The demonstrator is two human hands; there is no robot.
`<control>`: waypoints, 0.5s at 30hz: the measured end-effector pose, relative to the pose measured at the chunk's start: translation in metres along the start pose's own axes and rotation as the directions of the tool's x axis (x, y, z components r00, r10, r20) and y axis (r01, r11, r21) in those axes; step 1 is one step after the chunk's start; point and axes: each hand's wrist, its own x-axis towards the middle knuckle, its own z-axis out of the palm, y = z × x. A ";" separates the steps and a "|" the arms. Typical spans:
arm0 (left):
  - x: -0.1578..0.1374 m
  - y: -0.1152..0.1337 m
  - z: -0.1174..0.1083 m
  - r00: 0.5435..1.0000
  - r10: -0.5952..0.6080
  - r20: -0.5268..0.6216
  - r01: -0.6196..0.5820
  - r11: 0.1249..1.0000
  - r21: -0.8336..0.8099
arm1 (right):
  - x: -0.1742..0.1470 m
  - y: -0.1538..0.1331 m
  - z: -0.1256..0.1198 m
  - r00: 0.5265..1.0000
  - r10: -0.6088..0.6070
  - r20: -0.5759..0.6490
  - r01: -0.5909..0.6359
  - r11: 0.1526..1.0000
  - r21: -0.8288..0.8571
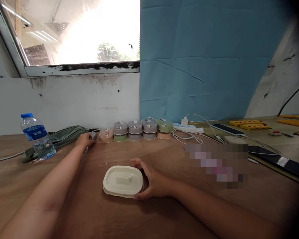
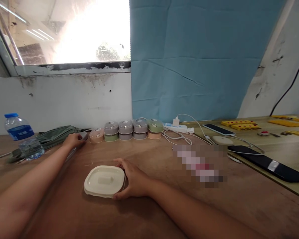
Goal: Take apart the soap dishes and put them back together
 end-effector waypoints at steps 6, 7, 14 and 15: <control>-0.020 -0.010 -0.029 1.000 0.020 -0.021 -0.020 1.000 -0.002 | -0.001 0.000 0.000 1.000 -0.003 0.001 0.003 1.000 -0.016; -0.027 -0.014 -0.033 1.000 0.011 -0.012 -0.011 1.000 0.008 | -0.001 0.001 0.000 1.000 -0.005 0.001 0.005 1.000 -0.018; -0.073 -0.047 -0.027 0.989 -0.133 0.071 0.132 0.991 0.032 | 0.000 0.001 0.001 1.000 -0.004 -0.005 0.004 1.000 -0.021; -0.074 -0.050 -0.026 0.988 -0.142 0.052 0.141 0.990 0.017 | 0.000 0.001 0.001 1.000 -0.001 -0.003 0.001 1.000 -0.021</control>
